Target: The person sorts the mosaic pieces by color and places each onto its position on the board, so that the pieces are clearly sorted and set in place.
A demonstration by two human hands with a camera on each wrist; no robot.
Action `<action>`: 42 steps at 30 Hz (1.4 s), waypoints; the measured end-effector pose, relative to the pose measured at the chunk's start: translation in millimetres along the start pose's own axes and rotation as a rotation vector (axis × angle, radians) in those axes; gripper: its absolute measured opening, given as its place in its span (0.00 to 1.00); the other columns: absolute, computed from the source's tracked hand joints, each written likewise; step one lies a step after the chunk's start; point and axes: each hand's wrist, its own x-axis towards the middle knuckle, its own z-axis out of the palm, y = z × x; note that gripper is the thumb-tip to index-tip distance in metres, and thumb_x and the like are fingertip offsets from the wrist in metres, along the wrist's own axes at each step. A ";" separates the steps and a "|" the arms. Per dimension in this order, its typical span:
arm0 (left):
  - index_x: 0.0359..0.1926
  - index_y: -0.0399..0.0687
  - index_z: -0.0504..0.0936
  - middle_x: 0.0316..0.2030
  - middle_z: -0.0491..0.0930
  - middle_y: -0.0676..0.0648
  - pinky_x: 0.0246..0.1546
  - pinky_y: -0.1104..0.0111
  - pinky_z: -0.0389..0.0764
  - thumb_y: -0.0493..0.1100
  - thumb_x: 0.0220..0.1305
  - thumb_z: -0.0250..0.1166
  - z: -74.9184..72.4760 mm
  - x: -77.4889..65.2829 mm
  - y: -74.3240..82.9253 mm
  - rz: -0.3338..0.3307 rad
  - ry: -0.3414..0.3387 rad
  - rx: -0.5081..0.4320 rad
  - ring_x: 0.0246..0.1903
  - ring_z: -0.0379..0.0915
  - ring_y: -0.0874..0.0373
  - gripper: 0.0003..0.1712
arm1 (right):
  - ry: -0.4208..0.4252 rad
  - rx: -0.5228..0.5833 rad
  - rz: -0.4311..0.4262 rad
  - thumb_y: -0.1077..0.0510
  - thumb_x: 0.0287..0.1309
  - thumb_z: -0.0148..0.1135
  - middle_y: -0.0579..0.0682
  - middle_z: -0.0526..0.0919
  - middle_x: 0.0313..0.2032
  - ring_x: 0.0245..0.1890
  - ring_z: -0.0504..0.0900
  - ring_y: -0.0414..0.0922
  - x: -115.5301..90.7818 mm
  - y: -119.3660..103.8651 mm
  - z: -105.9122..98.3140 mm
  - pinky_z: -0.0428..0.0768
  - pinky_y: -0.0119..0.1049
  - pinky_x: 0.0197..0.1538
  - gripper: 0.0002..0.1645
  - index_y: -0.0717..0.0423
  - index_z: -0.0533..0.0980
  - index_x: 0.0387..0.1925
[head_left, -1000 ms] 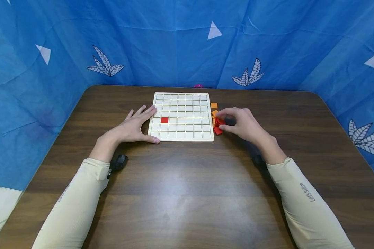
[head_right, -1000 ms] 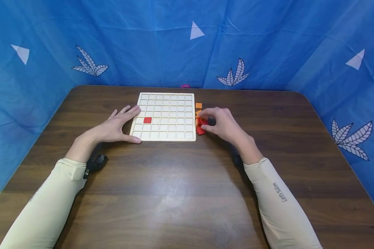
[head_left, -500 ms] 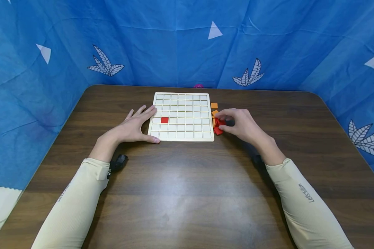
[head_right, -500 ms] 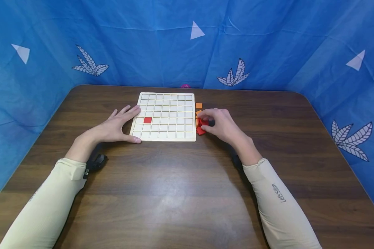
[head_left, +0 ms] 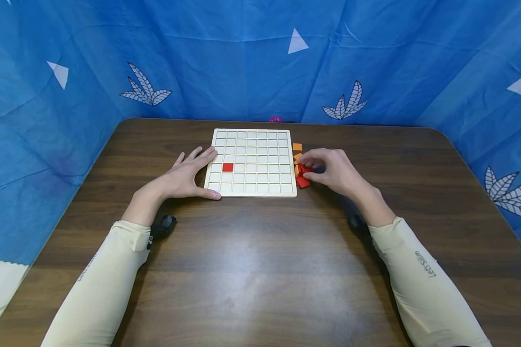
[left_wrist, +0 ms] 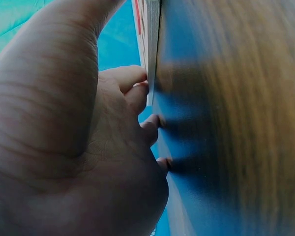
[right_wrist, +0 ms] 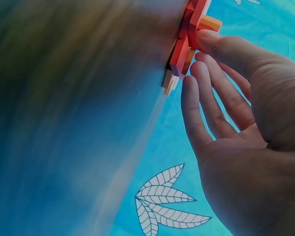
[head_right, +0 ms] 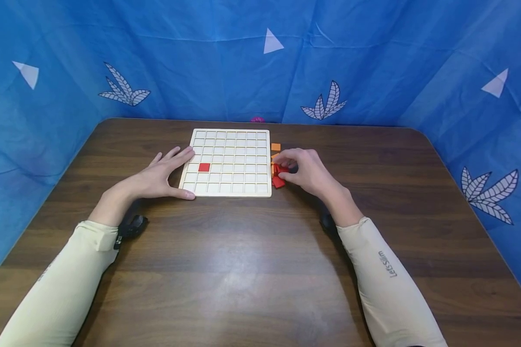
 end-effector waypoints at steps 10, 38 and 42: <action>0.86 0.50 0.48 0.86 0.40 0.49 0.79 0.35 0.29 0.71 0.54 0.78 1.0 0.2 -2.0 -0.007 -0.004 -0.001 0.85 0.27 0.41 0.71 | -0.008 -0.001 -0.016 0.63 0.58 0.78 0.51 0.88 0.50 0.48 0.82 0.48 2.2 3.3 -1.7 0.85 0.50 0.59 0.23 0.52 0.85 0.56; 0.86 0.49 0.48 0.86 0.40 0.48 0.79 0.35 0.29 0.71 0.53 0.78 1.1 2.4 -3.1 0.003 -0.003 0.005 0.85 0.27 0.41 0.72 | 0.046 -0.017 -0.055 0.61 0.58 0.79 0.50 0.88 0.48 0.45 0.82 0.48 1.2 -2.5 -6.1 0.87 0.49 0.54 0.21 0.51 0.86 0.54; 0.86 0.49 0.48 0.86 0.40 0.47 0.79 0.35 0.29 0.71 0.53 0.78 0.9 1.3 -3.5 0.003 -0.002 -0.001 0.85 0.27 0.40 0.72 | 0.067 -0.013 -0.062 0.61 0.58 0.79 0.50 0.89 0.51 0.45 0.84 0.49 3.7 -8.8 -9.2 0.87 0.49 0.54 0.21 0.52 0.86 0.54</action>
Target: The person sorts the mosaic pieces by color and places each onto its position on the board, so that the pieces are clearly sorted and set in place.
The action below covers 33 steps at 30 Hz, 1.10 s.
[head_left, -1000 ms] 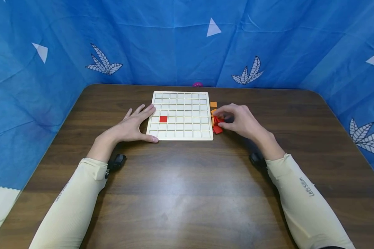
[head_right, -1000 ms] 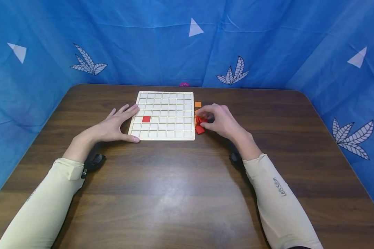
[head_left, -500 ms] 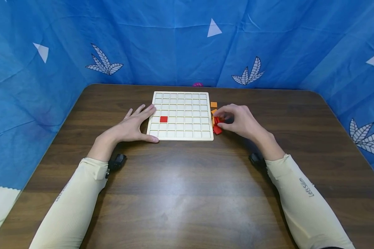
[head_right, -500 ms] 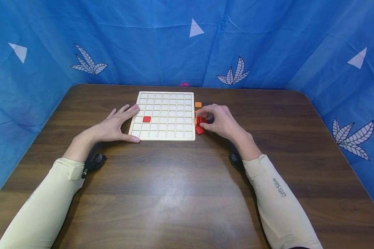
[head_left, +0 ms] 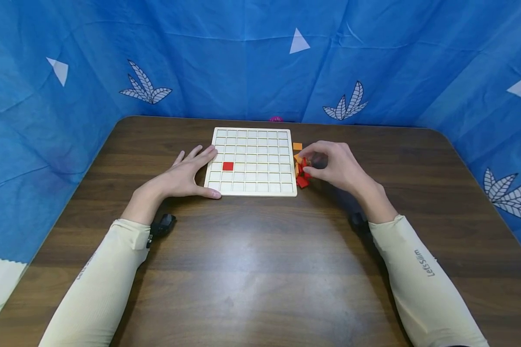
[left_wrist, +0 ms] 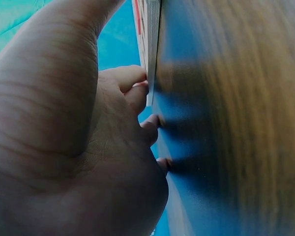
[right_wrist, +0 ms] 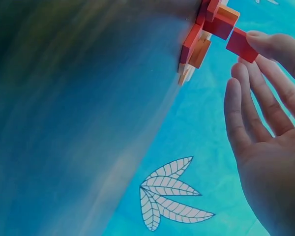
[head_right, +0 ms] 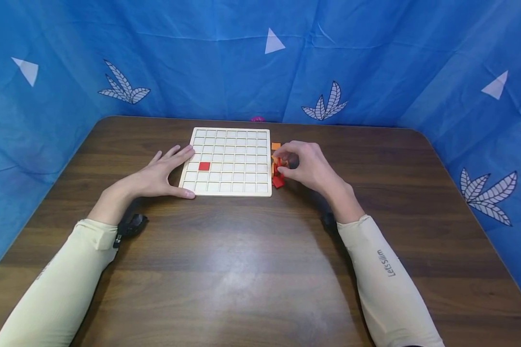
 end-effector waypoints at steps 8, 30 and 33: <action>0.86 0.48 0.48 0.86 0.40 0.47 0.79 0.35 0.29 0.71 0.54 0.78 0.8 -1.0 -0.9 0.000 -0.002 0.003 0.85 0.28 0.40 0.71 | 0.064 0.018 -0.033 0.61 0.58 0.79 0.50 0.89 0.49 0.45 0.85 0.51 11.8 -14.9 4.2 0.87 0.50 0.54 0.19 0.54 0.86 0.52; 0.86 0.49 0.47 0.86 0.40 0.47 0.79 0.35 0.28 0.70 0.54 0.78 -1.1 -1.9 0.8 -0.004 -0.002 -0.003 0.85 0.27 0.40 0.72 | 0.130 0.138 -0.020 0.62 0.58 0.79 0.50 0.90 0.43 0.44 0.87 0.45 70.9 -77.8 38.1 0.87 0.44 0.57 0.14 0.55 0.88 0.46; 0.86 0.49 0.48 0.86 0.40 0.47 0.79 0.35 0.28 0.71 0.54 0.78 -1.4 -1.5 2.3 -0.002 -0.004 -0.005 0.85 0.27 0.40 0.72 | 0.134 0.142 -0.005 0.62 0.57 0.79 0.50 0.90 0.43 0.44 0.88 0.45 75.2 -85.2 44.4 0.87 0.44 0.57 0.13 0.55 0.88 0.45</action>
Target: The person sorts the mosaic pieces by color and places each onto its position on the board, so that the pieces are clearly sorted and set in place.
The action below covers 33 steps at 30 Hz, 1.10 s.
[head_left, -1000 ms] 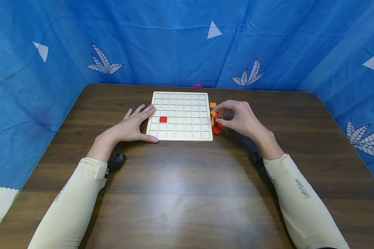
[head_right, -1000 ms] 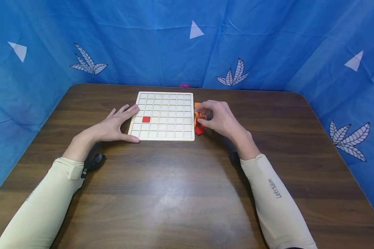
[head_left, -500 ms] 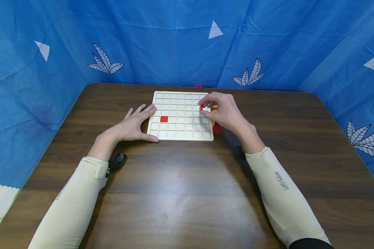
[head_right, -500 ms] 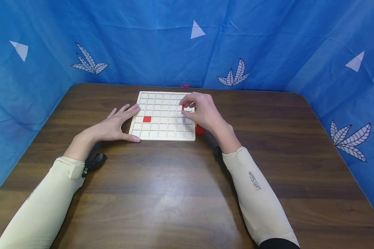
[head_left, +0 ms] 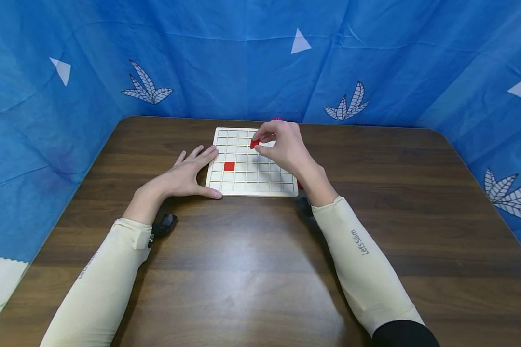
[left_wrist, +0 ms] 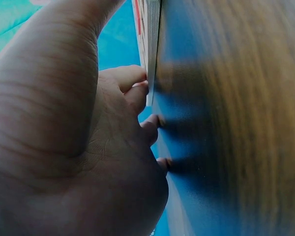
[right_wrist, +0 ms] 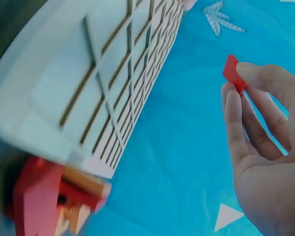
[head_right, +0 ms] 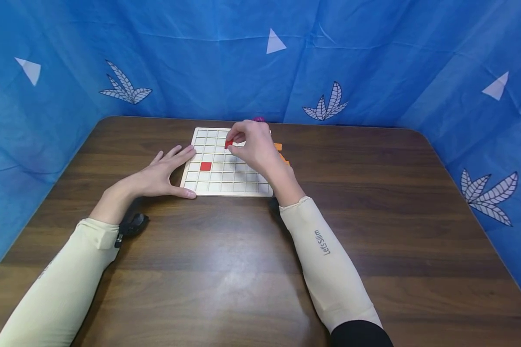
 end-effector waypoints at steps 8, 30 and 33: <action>0.86 0.49 0.48 0.86 0.40 0.47 0.79 0.35 0.28 0.71 0.53 0.77 -0.1 2.8 1.8 -0.002 0.000 0.003 0.85 0.27 0.40 0.72 | -0.081 -0.045 0.038 0.63 0.58 0.78 0.50 0.90 0.41 0.41 0.88 0.44 2.8 2.5 19.5 0.86 0.37 0.56 0.10 0.56 0.88 0.42; 0.86 0.49 0.48 0.86 0.40 0.47 0.79 0.35 0.28 0.72 0.54 0.77 0.7 0.8 -0.1 -0.011 -0.003 0.011 0.84 0.27 0.39 0.71 | -0.237 -0.143 0.029 0.63 0.56 0.80 0.49 0.90 0.34 0.36 0.84 0.42 -0.3 1.4 45.2 0.83 0.34 0.47 0.07 0.56 0.89 0.38; 0.86 0.49 0.48 0.86 0.40 0.48 0.79 0.34 0.28 0.72 0.54 0.77 0.4 1.1 0.0 -0.010 0.000 0.010 0.84 0.27 0.39 0.71 | -0.251 -0.137 0.001 0.65 0.57 0.78 0.50 0.91 0.34 0.35 0.85 0.42 0.1 1.5 46.7 0.84 0.34 0.47 0.06 0.57 0.89 0.38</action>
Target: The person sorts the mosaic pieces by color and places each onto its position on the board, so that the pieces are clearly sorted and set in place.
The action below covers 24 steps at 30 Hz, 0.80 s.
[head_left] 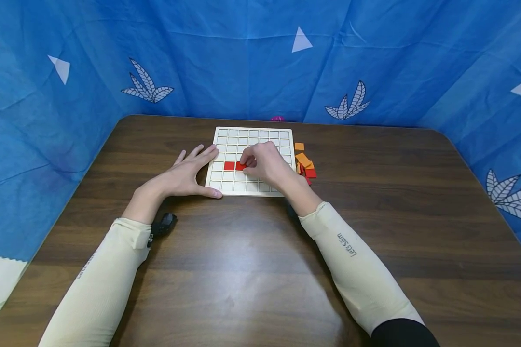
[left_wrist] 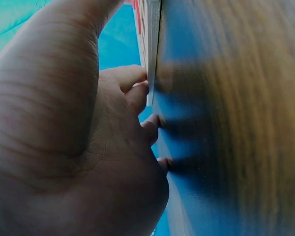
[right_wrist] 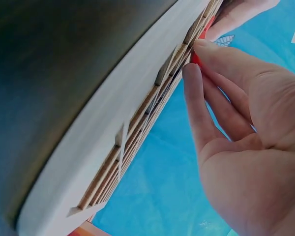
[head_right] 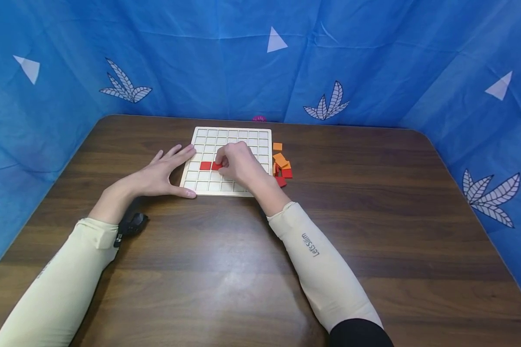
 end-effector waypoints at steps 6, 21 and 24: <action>0.86 0.50 0.48 0.86 0.40 0.47 0.79 0.35 0.28 0.72 0.54 0.77 0.4 0.4 0.2 -0.002 0.001 0.001 0.85 0.27 0.40 0.72 | -0.024 -0.036 -0.016 0.65 0.60 0.74 0.50 0.92 0.35 0.37 0.86 0.42 0.0 -0.1 0.2 0.84 0.34 0.48 0.06 0.56 0.90 0.40; 0.86 0.49 0.48 0.86 0.40 0.47 0.79 0.35 0.28 0.71 0.54 0.77 0.2 0.7 -0.8 0.002 0.000 -0.001 0.85 0.27 0.40 0.71 | -0.068 -0.135 -0.084 0.63 0.64 0.74 0.51 0.92 0.46 0.45 0.88 0.44 -3.5 -0.9 0.8 0.85 0.36 0.55 0.12 0.56 0.89 0.49; 0.86 0.49 0.48 0.86 0.40 0.47 0.79 0.34 0.29 0.71 0.54 0.77 0.0 0.9 -0.9 0.004 0.002 0.000 0.85 0.28 0.39 0.71 | -0.050 -0.125 -0.076 0.63 0.64 0.73 0.51 0.92 0.44 0.43 0.87 0.44 -3.2 -1.7 1.0 0.85 0.36 0.53 0.11 0.56 0.89 0.47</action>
